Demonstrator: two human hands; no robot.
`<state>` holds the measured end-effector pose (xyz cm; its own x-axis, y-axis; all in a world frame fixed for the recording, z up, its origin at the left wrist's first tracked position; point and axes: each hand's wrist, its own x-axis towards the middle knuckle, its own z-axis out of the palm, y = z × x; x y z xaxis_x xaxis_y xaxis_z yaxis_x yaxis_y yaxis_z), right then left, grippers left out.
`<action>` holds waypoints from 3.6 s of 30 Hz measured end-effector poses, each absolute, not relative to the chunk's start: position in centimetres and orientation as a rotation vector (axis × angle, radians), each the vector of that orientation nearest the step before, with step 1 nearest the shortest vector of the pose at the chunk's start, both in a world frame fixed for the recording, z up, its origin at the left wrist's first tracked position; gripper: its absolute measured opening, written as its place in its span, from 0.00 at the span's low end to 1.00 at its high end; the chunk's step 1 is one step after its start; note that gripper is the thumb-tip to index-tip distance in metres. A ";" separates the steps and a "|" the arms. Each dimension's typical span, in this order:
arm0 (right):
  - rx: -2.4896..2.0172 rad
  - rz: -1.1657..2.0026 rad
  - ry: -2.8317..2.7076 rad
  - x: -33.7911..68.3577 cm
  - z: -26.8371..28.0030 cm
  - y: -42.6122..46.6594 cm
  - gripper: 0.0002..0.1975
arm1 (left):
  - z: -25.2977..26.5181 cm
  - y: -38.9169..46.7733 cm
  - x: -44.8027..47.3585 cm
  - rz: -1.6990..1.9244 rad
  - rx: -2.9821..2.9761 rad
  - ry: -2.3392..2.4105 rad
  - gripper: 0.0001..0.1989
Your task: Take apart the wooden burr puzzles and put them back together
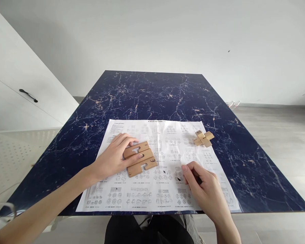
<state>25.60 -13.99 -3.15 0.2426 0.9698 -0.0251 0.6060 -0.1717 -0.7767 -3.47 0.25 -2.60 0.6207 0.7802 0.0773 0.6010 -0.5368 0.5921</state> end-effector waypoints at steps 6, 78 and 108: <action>-1.866 0.730 -1.425 25.5 -3.0 -14.0 0.27 | -2.3 0.1 -3.4 0.434 2.315 1.062 0.19; -1.542 0.608 -1.942 20.3 -3.7 -11.2 0.11 | -2.1 0.3 -3.9 0.767 2.748 0.997 0.08; -1.504 0.508 -1.815 20.3 -3.2 -11.4 0.13 | -2.4 0.5 -3.7 0.969 2.674 0.860 0.14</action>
